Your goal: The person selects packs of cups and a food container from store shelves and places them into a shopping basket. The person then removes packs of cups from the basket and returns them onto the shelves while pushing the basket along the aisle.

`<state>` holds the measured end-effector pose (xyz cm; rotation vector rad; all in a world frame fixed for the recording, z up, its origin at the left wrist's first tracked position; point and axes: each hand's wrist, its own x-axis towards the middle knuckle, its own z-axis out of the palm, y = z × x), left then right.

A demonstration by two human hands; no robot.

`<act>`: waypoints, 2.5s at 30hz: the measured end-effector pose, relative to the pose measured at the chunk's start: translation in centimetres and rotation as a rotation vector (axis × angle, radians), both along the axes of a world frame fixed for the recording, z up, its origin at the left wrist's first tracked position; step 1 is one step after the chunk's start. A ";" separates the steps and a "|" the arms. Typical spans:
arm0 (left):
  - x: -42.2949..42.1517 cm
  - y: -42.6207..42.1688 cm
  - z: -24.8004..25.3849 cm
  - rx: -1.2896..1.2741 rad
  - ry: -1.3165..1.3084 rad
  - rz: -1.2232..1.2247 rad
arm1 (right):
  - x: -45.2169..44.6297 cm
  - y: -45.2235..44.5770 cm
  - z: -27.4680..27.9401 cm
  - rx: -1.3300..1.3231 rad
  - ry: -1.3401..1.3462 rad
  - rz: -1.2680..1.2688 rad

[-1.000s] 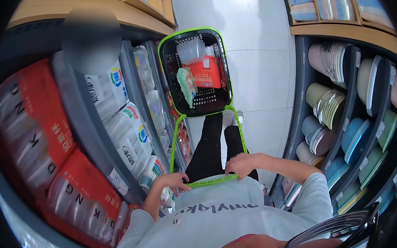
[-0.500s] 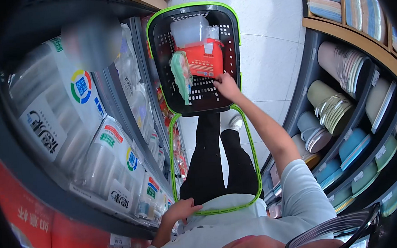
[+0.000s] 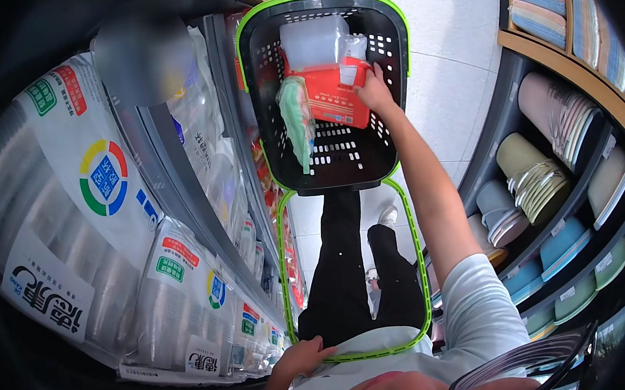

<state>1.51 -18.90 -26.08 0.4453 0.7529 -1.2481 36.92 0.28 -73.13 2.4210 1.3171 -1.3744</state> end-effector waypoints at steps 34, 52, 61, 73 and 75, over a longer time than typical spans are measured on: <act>1.2 -3.9 -5.5 0.607 0.480 1.098 | -2.3 -0.6 -0.1 0.050 -0.212 0.050; 3.3 -2.2 -5.7 0.866 0.292 1.048 | -3.4 -3.7 12.7 -0.044 0.156 0.591; 10.0 -5.1 -1.5 1.199 0.236 1.245 | -5.7 -10.3 31.3 -0.148 0.607 0.348; 10.5 -11.2 10.8 2.232 -0.219 1.268 | -6.5 -25.5 71.9 0.111 1.020 0.325; 8.9 -9.6 15.9 2.373 -0.342 1.070 | -6.9 -27.8 73.7 0.212 1.055 0.363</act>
